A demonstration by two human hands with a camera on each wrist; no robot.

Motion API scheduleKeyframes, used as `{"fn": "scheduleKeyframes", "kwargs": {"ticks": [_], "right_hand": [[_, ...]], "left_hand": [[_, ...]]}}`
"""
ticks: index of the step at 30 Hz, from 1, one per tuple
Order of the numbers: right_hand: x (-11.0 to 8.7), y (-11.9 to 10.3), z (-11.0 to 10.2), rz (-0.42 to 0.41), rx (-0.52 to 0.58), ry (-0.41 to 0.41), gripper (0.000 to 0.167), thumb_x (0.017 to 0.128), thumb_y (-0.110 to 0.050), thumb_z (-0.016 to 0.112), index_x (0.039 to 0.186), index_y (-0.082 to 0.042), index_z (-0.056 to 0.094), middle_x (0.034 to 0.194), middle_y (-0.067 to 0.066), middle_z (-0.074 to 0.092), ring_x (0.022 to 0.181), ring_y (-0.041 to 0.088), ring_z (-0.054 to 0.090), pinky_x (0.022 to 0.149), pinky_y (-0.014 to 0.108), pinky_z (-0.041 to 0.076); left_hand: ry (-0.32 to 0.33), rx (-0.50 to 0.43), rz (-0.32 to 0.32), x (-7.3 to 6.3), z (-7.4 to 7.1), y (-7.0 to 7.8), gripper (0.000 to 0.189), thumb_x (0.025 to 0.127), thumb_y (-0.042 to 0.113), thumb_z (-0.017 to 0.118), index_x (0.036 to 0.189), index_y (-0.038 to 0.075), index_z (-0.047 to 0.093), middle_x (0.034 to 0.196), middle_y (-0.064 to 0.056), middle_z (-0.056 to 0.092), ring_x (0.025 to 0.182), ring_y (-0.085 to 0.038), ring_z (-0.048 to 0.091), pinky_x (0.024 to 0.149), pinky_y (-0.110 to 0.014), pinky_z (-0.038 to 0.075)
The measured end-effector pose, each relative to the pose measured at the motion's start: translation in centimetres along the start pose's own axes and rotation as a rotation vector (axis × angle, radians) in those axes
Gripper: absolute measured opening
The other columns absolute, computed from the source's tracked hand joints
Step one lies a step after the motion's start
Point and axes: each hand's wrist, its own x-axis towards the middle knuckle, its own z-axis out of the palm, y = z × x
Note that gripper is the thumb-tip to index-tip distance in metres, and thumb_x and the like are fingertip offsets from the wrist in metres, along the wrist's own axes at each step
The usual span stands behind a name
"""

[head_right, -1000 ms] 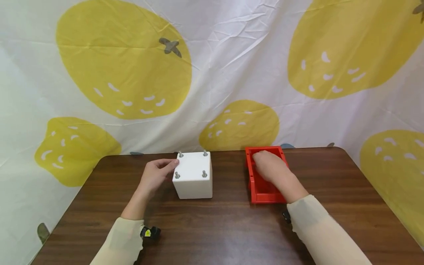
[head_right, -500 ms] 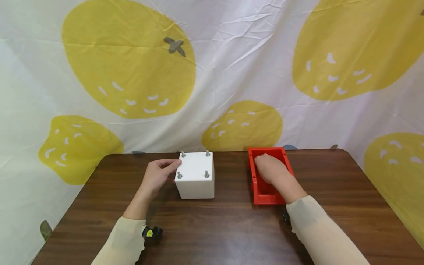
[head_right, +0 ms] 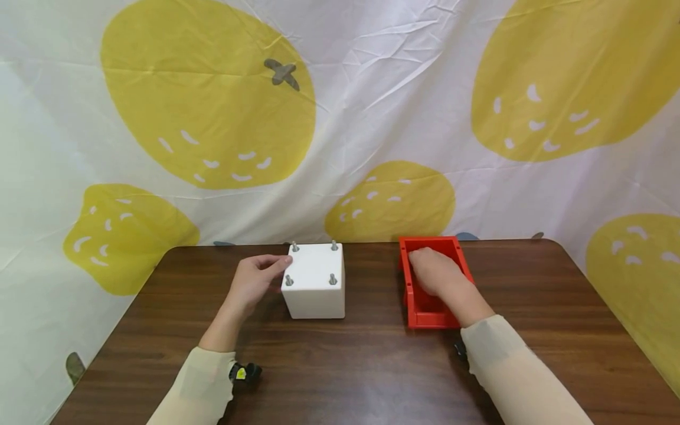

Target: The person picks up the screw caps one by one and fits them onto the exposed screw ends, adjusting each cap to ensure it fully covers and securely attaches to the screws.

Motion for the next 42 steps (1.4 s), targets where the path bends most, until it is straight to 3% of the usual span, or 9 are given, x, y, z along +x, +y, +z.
{"fn": "scheduleKeyframes", "kwargs": {"ticks": [10, 27, 42], "right_hand": [[-0.5, 0.1, -0.3, 0.063, -0.036, -0.041, 0.01, 0.098, 0.003, 0.062, 0.094, -0.007, 0.063, 0.087, 0.009, 0.065, 0.078, 0.027, 0.06, 0.083, 0.052, 0.061], [-0.8, 0.3, -0.2, 0.045, 0.002, -0.039, 0.014, 0.098, 0.004, 0.062, 0.092, -0.008, 0.063, 0.081, 0.006, 0.061, 0.073, 0.025, 0.058, 0.076, 0.047, 0.061], [-1.1, -0.3, -1.0, 0.004, -0.017, 0.049, 0.016, 0.095, 0.005, 0.065, 0.09, -0.009, 0.068, 0.08, 0.004, 0.064, 0.075, 0.025, 0.058, 0.081, 0.052, 0.061]], "left_hand": [[-0.001, 0.013, 0.004, -0.1, 0.1, 0.0, 0.031, 0.098, 0.028, 0.081, 0.115, 0.002, 0.081, 0.109, -0.014, 0.075, 0.09, -0.021, 0.073, 0.072, -0.045, 0.067], [0.002, 0.021, -0.015, -0.2, 0.0, 0.1, 0.033, 0.098, 0.03, 0.081, 0.116, 0.003, 0.08, 0.112, -0.014, 0.074, 0.092, -0.021, 0.071, 0.072, -0.042, 0.067], [0.001, 0.031, -0.034, -0.1, -0.2, 0.2, 0.035, 0.097, 0.033, 0.081, 0.118, 0.005, 0.08, 0.115, -0.013, 0.074, 0.097, -0.024, 0.07, 0.075, -0.042, 0.067]]}}
